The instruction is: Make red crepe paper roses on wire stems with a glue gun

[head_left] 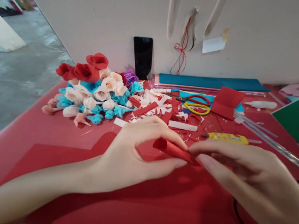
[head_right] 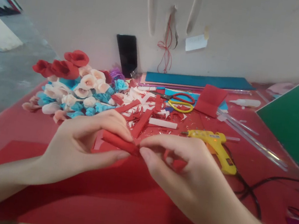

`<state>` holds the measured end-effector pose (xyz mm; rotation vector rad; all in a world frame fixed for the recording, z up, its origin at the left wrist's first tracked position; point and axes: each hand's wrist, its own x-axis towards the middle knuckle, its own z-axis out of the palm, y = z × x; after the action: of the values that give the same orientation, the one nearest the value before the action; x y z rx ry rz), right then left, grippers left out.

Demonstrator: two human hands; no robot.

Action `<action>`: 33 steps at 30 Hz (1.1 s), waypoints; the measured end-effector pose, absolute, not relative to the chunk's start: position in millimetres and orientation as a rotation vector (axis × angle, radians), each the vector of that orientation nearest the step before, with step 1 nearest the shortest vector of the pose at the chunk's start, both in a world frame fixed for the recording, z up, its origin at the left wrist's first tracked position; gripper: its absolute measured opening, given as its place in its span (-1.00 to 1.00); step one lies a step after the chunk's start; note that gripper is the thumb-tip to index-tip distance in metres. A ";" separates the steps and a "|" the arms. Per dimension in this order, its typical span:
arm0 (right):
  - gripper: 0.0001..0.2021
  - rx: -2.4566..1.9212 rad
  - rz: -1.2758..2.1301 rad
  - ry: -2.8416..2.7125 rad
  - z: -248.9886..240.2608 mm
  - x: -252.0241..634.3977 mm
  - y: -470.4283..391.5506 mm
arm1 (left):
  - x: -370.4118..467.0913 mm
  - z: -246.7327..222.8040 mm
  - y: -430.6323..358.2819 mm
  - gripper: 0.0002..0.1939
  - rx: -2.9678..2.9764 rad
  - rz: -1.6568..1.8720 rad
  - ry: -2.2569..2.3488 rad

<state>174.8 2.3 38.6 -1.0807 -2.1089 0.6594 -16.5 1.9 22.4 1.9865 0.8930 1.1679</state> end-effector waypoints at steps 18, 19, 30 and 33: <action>-0.94 -1.151 1.413 -1.869 28.5 173.2 3.6 | -17.3 18.2 -1.0 -0.56 1.802 1.123 0.878; -0.95 -1.173 1.418 -1.852 27.8 172.8 3.7 | -17.0 18.2 -1.2 -0.56 1.796 1.115 0.873; -0.89 -1.284 1.492 -1.879 29.5 172.8 2.0 | -14.7 18.3 -1.2 -0.60 1.803 1.120 0.934; -0.88 -1.230 1.548 -1.854 30.3 172.9 3.4 | -15.4 18.5 -1.8 -0.59 1.805 1.113 0.936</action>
<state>172.9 3.4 30.3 -1.2296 -1.8536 1.5483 -15.4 -1.8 18.5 1.8047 0.9361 1.1131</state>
